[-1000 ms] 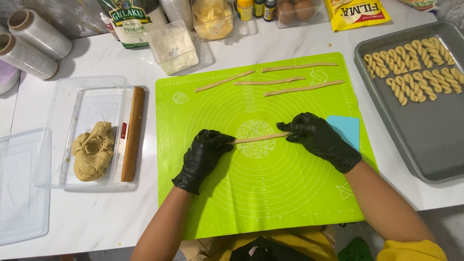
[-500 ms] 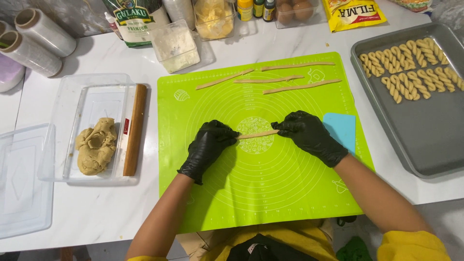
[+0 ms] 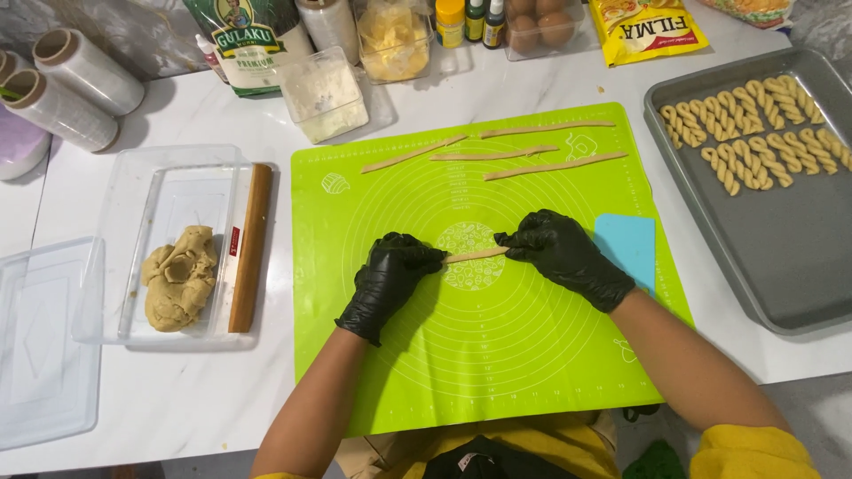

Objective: The person is braiding thin strips of dough together to form cookies and placing them onto a metal baking tray.

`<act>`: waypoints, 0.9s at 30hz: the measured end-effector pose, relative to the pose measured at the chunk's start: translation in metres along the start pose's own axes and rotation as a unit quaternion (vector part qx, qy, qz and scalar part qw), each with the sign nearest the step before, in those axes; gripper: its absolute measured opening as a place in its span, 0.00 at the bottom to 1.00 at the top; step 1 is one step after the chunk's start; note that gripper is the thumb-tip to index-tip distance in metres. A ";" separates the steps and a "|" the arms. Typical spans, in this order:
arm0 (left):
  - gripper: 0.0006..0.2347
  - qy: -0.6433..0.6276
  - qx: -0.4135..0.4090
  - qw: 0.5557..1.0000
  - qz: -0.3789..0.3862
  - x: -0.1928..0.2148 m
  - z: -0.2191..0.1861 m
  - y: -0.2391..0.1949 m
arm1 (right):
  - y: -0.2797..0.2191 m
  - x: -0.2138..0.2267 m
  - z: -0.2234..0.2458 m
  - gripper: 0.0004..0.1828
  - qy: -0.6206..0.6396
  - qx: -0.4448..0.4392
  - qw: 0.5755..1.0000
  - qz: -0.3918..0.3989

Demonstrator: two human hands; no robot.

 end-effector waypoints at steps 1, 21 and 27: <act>0.06 0.000 -0.001 1.000 0.001 0.002 -0.002 0.000 | 0.001 0.004 0.009 0.09 0.000 -0.001 1.000 -0.001; 0.09 -0.034 -0.034 0.999 -0.011 -0.003 -0.015 0.000 | 0.006 -0.002 0.036 0.14 0.031 -0.013 0.999 0.002; 0.07 -0.024 -0.042 0.999 -0.019 -0.012 -0.011 0.003 | 0.008 -0.016 0.027 0.11 -0.004 0.015 1.000 -0.004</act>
Point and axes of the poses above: each hand's wrist, its own y-axis towards the middle knuckle, its own x-axis out of the back of the hand, z = x × y, the point moved 8 cm from there along y, towards the middle knuckle, and after that the axes turned 2 degrees about y, right-handed, at the moved point
